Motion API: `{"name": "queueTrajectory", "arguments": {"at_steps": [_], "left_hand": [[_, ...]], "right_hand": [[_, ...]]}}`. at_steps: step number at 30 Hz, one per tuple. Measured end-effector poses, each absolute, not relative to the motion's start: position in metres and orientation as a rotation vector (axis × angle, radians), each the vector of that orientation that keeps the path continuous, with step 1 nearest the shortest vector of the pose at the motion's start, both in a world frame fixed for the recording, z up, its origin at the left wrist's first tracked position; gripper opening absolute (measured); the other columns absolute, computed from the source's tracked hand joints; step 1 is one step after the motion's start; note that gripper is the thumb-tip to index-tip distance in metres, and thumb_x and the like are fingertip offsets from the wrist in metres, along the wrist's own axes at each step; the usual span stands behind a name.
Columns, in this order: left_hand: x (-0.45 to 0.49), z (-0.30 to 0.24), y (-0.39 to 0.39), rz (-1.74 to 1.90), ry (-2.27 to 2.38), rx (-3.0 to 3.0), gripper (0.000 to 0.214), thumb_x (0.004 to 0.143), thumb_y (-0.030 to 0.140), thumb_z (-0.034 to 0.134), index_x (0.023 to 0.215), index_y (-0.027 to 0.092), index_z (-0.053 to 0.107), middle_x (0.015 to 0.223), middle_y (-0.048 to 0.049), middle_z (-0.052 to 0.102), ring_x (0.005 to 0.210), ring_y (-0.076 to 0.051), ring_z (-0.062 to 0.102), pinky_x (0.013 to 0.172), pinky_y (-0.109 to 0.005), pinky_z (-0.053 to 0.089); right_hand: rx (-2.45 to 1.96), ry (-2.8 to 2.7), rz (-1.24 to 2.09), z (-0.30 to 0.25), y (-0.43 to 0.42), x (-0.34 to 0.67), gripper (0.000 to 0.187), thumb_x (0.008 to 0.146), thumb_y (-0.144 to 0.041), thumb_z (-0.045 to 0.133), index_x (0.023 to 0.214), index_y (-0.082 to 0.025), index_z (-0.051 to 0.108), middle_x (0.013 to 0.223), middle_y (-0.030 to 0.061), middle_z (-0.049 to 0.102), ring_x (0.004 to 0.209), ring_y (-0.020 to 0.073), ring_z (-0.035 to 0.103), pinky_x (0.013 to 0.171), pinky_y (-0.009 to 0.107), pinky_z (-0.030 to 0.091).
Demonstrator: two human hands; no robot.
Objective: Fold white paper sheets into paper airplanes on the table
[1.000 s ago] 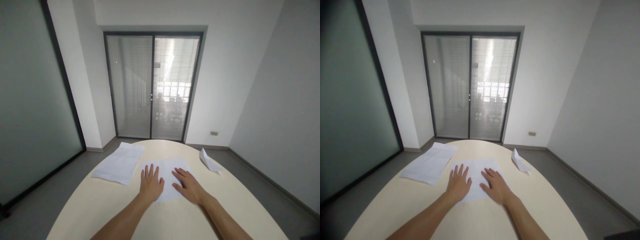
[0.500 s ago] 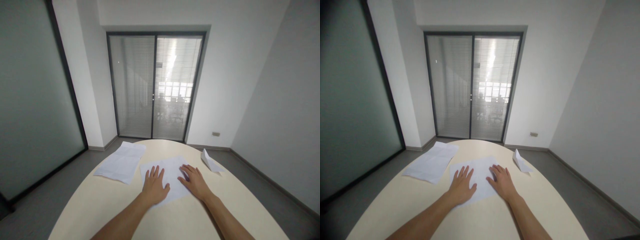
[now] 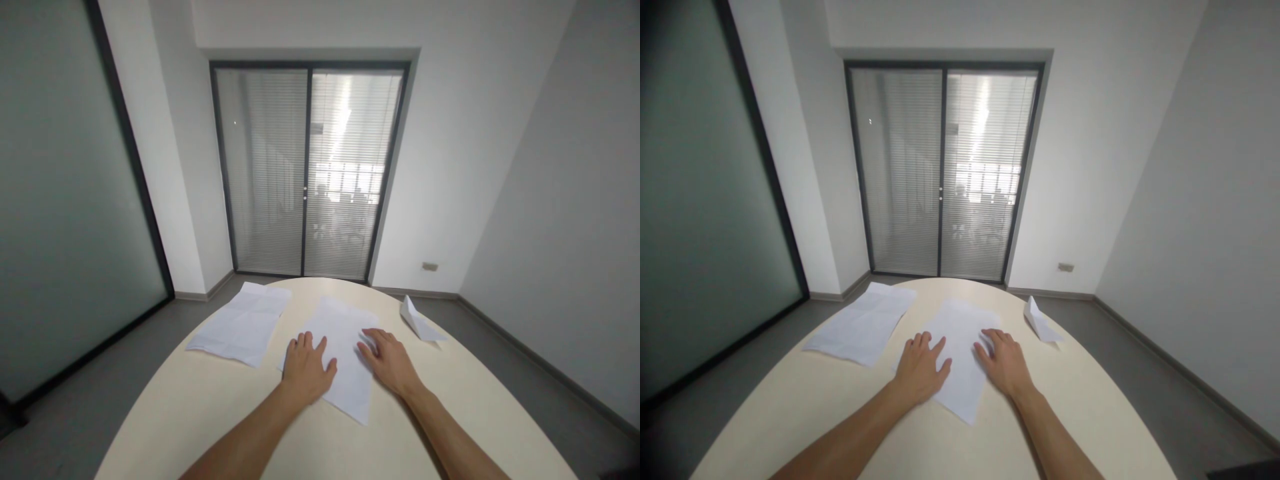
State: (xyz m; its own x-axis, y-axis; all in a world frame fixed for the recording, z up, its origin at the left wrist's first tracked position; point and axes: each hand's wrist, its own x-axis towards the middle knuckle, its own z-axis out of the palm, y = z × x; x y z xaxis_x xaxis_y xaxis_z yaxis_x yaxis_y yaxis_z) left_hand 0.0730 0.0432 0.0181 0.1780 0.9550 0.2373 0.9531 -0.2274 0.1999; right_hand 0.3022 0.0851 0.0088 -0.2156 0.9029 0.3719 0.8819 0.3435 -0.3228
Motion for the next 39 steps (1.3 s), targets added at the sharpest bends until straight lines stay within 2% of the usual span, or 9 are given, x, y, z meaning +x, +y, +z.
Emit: {"name": "queueTrajectory", "arguments": {"at_steps": [4, 7, 9, 17, 23, 26, 29, 33, 39], "left_hand": [[0.072, 0.011, 0.046, 0.519, 1.924, 2.419, 0.062, 0.092, 0.055, 0.035, 0.138, 0.019, 0.055, 0.136, -0.0161, 0.055, 0.13, -0.034, 0.044, 0.112, -0.051, 0.028], [0.072, 0.003, 0.049, 0.473, 1.83, 2.468, 0.069, 0.092, 0.056, 0.033, 0.141, 0.011, 0.051, 0.154, -0.0161, 0.039, 0.145, -0.033, 0.027, 0.12, -0.048, 0.015], [0.071, 0.001, 0.05, 0.423, 1.792, 2.463, 0.071, 0.093, 0.056, 0.032, 0.143, 0.01, 0.048, 0.158, -0.0148, 0.033, 0.148, -0.031, 0.022, 0.122, -0.048, 0.012], [0.069, 0.008, 0.052, 0.522, 1.79, 2.468, 0.053, 0.092, 0.05, 0.04, 0.128, 0.016, 0.059, 0.143, -0.0136, 0.053, 0.135, -0.032, 0.041, 0.117, -0.048, 0.023], [0.066, 0.009, 0.054, 0.558, 1.782, 2.435, 0.057, 0.09, 0.047, 0.045, 0.139, 0.019, 0.05, 0.137, -0.0119, 0.054, 0.128, -0.029, 0.045, 0.112, -0.042, 0.031], [0.064, 0.006, 0.057, 0.558, 1.777, 2.429, 0.052, 0.09, 0.046, 0.046, 0.135, 0.022, 0.054, 0.134, -0.0105, 0.056, 0.126, -0.028, 0.047, 0.108, -0.041, 0.035], [0.063, -0.001, 0.061, 0.565, 1.788, 2.413, 0.053, 0.09, 0.046, 0.046, 0.134, 0.02, 0.056, 0.147, -0.0112, 0.047, 0.136, -0.028, 0.04, 0.114, -0.041, 0.029], [0.06, -0.012, 0.068, 0.481, 1.781, 2.378, 0.065, 0.092, 0.05, 0.041, 0.147, 0.016, 0.043, 0.16, -0.012, 0.029, 0.148, -0.028, 0.024, 0.121, -0.042, 0.017], [0.059, -0.016, 0.069, 0.481, 1.771, 2.397, 0.065, 0.093, 0.05, 0.041, 0.148, 0.015, 0.043, 0.159, -0.0137, 0.032, 0.148, -0.03, 0.026, 0.121, -0.046, 0.019]], "right_hand": [[-1.551, -2.238, 0.092, 0.002, 0.085, 0.3, 0.062, 0.09, -0.059, 0.051, 0.133, -0.015, 0.062, 0.141, 0.014, 0.056, 0.131, 0.0296, 0.05, 0.113, 0.044, 0.035], [-1.577, -2.252, 0.132, -0.001, 0.087, 0.301, 0.062, 0.091, -0.057, 0.052, 0.136, -0.015, 0.06, 0.145, 0.0138, 0.053, 0.135, 0.0289, 0.047, 0.116, 0.044, 0.032], [-1.574, -2.248, 0.161, -0.002, 0.088, 0.302, 0.06, 0.091, -0.057, 0.052, 0.136, -0.018, 0.06, 0.146, 0.013, 0.052, 0.136, 0.029, 0.046, 0.116, 0.045, 0.032], [-1.529, -2.262, 0.179, -0.002, 0.09, 0.304, 0.053, 0.092, -0.054, 0.052, 0.133, -0.023, 0.063, 0.144, 0.0114, 0.054, 0.135, 0.0288, 0.047, 0.115, 0.047, 0.033], [-1.492, -2.297, 0.19, -0.006, 0.095, 0.309, 0.053, 0.091, -0.053, 0.053, 0.133, -0.023, 0.063, 0.145, 0.0111, 0.053, 0.135, 0.0292, 0.047, 0.115, 0.047, 0.033], [-1.464, -2.318, 0.206, -0.008, 0.097, 0.312, 0.054, 0.09, -0.053, 0.054, 0.133, -0.021, 0.063, 0.145, 0.0117, 0.053, 0.135, 0.0291, 0.047, 0.116, 0.047, 0.033], [-1.446, -2.325, 0.207, -0.008, 0.098, 0.314, 0.053, 0.09, -0.053, 0.055, 0.131, -0.021, 0.065, 0.143, 0.0119, 0.055, 0.134, 0.0281, 0.049, 0.115, 0.046, 0.034], [-1.423, -2.314, 0.219, -0.006, 0.097, 0.315, 0.05, 0.091, -0.053, 0.054, 0.128, -0.022, 0.067, 0.141, 0.011, 0.057, 0.132, 0.0271, 0.051, 0.115, 0.044, 0.035], [-1.399, -2.327, 0.234, -0.008, 0.099, 0.316, 0.05, 0.092, -0.054, 0.054, 0.129, -0.022, 0.066, 0.142, 0.0111, 0.056, 0.133, 0.029, 0.05, 0.114, 0.047, 0.035]]}}
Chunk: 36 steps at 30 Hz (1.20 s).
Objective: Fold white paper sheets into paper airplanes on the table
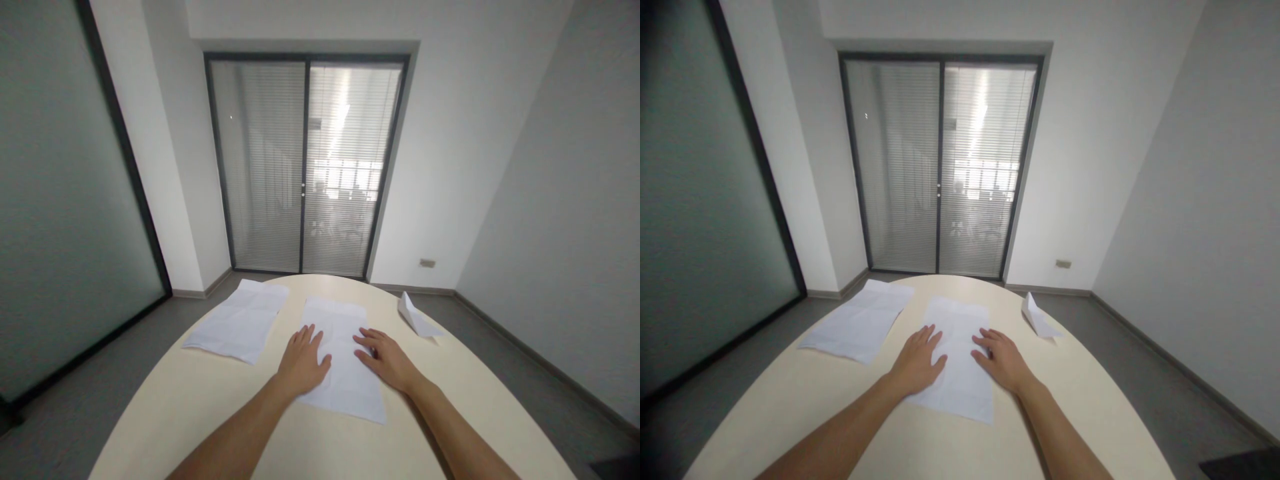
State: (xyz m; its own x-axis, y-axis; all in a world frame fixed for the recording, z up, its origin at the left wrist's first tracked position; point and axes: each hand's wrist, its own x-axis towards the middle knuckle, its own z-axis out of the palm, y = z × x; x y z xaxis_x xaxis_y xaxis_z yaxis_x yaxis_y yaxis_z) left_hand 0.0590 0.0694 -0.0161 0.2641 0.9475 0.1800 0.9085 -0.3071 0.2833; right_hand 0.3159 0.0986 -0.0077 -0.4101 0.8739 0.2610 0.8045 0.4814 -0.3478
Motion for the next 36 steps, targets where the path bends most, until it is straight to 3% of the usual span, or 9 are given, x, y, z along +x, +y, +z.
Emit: {"name": "queueTrajectory", "arguments": {"at_steps": [9, 19, 27, 36], "left_hand": [[0.058, -0.01, 0.068, 0.693, 1.75, 2.493, 0.048, 0.089, 0.042, 0.053, 0.13, 0.019, 0.061, 0.137, -0.0153, 0.057, 0.129, -0.031, 0.049, 0.111, -0.047, 0.035], [0.059, -0.019, 0.07, 0.636, 1.794, 2.434, 0.051, 0.094, 0.039, 0.046, 0.139, 0.018, 0.054, 0.151, -0.015, 0.046, 0.141, -0.033, 0.038, 0.117, -0.054, 0.025], [0.061, -0.014, 0.069, 0.678, 1.805, 2.459, 0.049, 0.092, 0.038, 0.047, 0.135, 0.016, 0.058, 0.144, -0.016, 0.053, 0.134, -0.033, 0.045, 0.115, -0.05, 0.03], [0.06, -0.013, 0.068, 0.64, 1.798, 2.453, 0.051, 0.093, 0.039, 0.043, 0.136, 0.014, 0.057, 0.146, -0.0159, 0.051, 0.136, -0.032, 0.043, 0.116, -0.048, 0.028]], "right_hand": [[-1.317, -2.308, 0.266, -0.013, 0.104, 0.324, 0.044, 0.092, -0.05, 0.056, 0.126, -0.026, 0.069, 0.14, 0.0105, 0.058, 0.131, 0.0284, 0.052, 0.114, 0.047, 0.037], [-1.334, -2.219, 0.318, -0.015, 0.107, 0.324, 0.035, 0.094, -0.043, 0.054, 0.115, -0.025, 0.074, 0.134, 0.0114, 0.063, 0.125, 0.0282, 0.057, 0.109, 0.046, 0.041], [-1.321, -2.242, 0.32, -0.012, 0.106, 0.326, 0.033, 0.094, -0.045, 0.054, 0.112, -0.027, 0.076, 0.13, 0.011, 0.065, 0.122, 0.0279, 0.058, 0.106, 0.045, 0.043], [-1.308, -2.221, 0.308, -0.001, 0.1, 0.32, 0.028, 0.094, -0.041, 0.054, 0.095, -0.025, 0.077, 0.114, 0.008, 0.072, 0.109, 0.025, 0.063, 0.099, 0.039, 0.045]]}}
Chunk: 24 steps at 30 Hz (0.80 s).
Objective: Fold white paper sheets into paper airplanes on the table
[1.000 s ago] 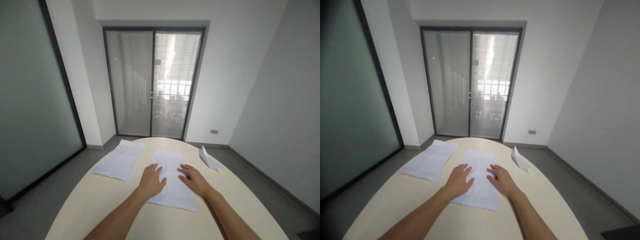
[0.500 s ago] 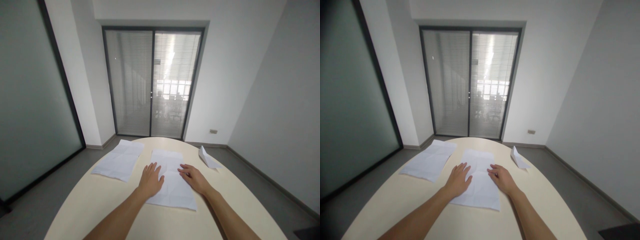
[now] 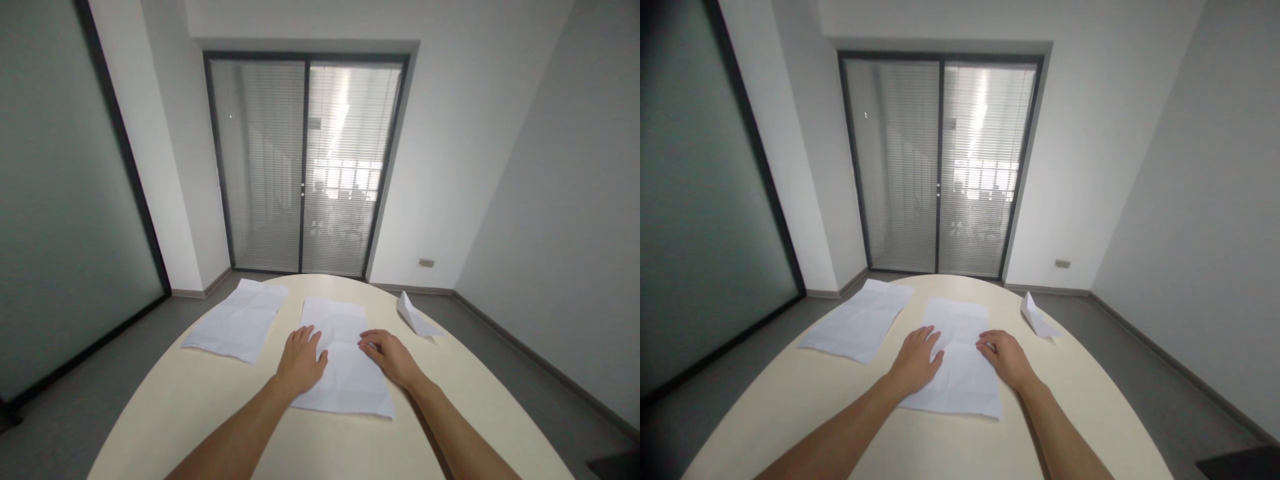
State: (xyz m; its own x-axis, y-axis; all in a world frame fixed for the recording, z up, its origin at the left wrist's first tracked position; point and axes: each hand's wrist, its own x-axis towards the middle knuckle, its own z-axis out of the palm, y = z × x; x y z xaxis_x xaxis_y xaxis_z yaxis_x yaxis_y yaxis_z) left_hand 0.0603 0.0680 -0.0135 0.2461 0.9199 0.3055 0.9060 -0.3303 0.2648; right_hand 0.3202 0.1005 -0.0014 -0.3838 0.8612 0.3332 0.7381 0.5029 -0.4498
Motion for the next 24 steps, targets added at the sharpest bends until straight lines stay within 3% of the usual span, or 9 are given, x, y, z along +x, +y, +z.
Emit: {"name": "queueTrajectory", "arguments": {"at_steps": [9, 24], "left_hand": [[0.0617, -0.0158, 0.0688, 0.563, 1.823, 2.391, 0.06, 0.096, 0.042, 0.037, 0.146, 0.011, 0.044, 0.153, -0.0151, 0.042, 0.143, -0.032, 0.035, 0.119, -0.051, 0.022], [0.0589, -0.0162, 0.0729, 0.902, 1.776, 2.393, 0.038, 0.09, 0.026, 0.052, 0.125, 0.015, 0.061, 0.123, -0.0114, 0.066, 0.117, -0.027, 0.056, 0.109, -0.043, 0.035]], "right_hand": [[-1.32, -2.244, 0.192, 0.0019, 0.0964, 0.3146, 0.032, 0.097, -0.037, 0.043, 0.095, -0.021, 0.071, 0.099, 0.0078, 0.073, 0.095, 0.024, 0.065, 0.088, 0.036, 0.046], [-1.399, -2.04, 0.269, 0.0016, 0.094, 0.3159, 0.034, 0.097, -0.045, 0.039, 0.1, -0.025, 0.066, 0.096, 0.0049, 0.073, 0.089, 0.0238, 0.066, 0.082, 0.035, 0.048]]}}
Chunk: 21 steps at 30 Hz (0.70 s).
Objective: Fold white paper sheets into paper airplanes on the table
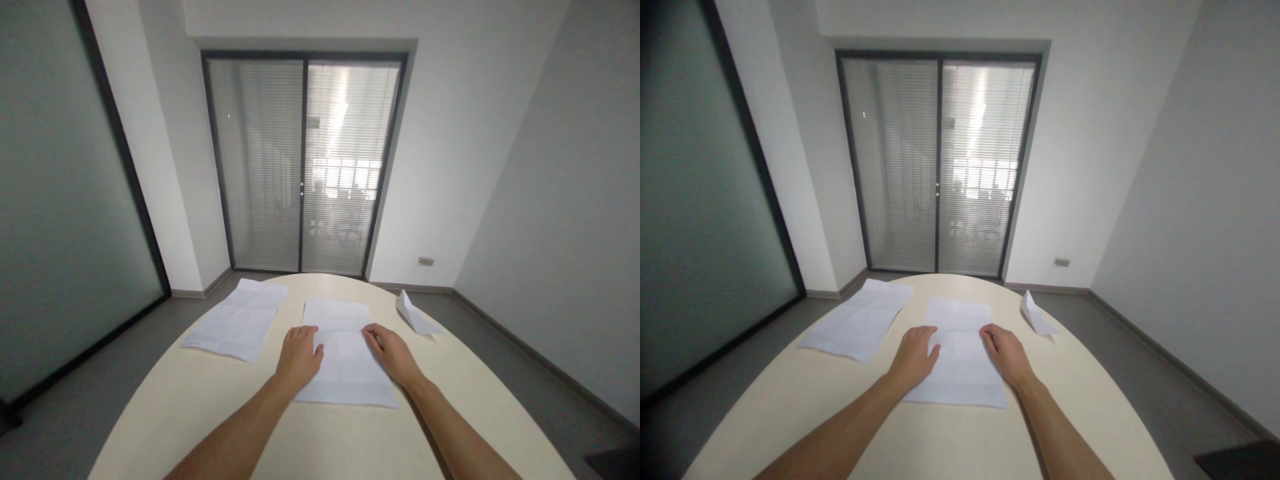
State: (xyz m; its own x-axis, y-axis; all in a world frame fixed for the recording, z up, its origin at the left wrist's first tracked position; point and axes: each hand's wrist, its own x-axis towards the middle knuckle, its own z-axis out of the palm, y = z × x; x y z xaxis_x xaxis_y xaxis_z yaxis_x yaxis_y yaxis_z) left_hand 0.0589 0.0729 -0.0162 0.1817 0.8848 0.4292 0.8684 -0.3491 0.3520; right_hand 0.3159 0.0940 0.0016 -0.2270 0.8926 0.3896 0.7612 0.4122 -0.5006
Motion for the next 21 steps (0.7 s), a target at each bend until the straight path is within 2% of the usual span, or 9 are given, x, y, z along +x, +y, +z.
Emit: {"name": "queueTrajectory", "arguments": {"at_steps": [7, 14, 18, 21], "left_hand": [[0.056, -0.014, 0.074, 0.919, 1.773, 2.363, 0.027, 0.09, 0.018, 0.053, 0.115, 0.018, 0.063, 0.11, -0.0075, 0.069, 0.108, -0.024, 0.059, 0.102, -0.038, 0.039], [0.052, -0.007, 0.078, 1.02, 1.72, 2.284, 0.021, 0.093, 0.016, 0.049, 0.105, 0.02, 0.066, 0.106, -0.0053, 0.07, 0.102, -0.021, 0.063, 0.095, -0.034, 0.045], [0.049, -0.006, 0.081, 1.131, 1.667, 2.225, 0.022, 0.093, 0.015, 0.047, 0.104, 0.021, 0.066, 0.104, -0.0047, 0.07, 0.1, -0.019, 0.064, 0.093, -0.032, 0.048], [0.048, -0.005, 0.081, 1.213, 1.626, 2.201, 0.021, 0.093, 0.016, 0.048, 0.102, 0.021, 0.067, 0.103, -0.0039, 0.069, 0.099, -0.019, 0.065, 0.092, -0.033, 0.049]], "right_hand": [[-1.391, -1.98, 0.309, 0.002, 0.095, 0.318, 0.034, 0.095, -0.047, 0.043, 0.102, -0.024, 0.067, 0.097, 0.0054, 0.073, 0.087, 0.0231, 0.067, 0.083, 0.034, 0.049], [-1.385, -1.93, 0.366, 0.007, 0.091, 0.32, 0.04, 0.094, -0.052, 0.043, 0.11, -0.023, 0.066, 0.093, 0.0057, 0.072, 0.075, 0.0213, 0.063, 0.075, 0.034, 0.049], [-1.421, -1.96, 0.369, 0.005, 0.088, 0.32, 0.05, 0.09, -0.056, 0.05, 0.128, -0.023, 0.056, 0.084, 0.003, 0.068, 0.068, 0.0206, 0.061, 0.071, 0.034, 0.048], [-1.442, -1.96, 0.413, 0.001, 0.089, 0.32, 0.066, 0.087, -0.053, 0.055, 0.144, -0.022, 0.039, 0.086, 0.0029, 0.068, 0.078, 0.024, 0.065, 0.075, 0.036, 0.05]]}}
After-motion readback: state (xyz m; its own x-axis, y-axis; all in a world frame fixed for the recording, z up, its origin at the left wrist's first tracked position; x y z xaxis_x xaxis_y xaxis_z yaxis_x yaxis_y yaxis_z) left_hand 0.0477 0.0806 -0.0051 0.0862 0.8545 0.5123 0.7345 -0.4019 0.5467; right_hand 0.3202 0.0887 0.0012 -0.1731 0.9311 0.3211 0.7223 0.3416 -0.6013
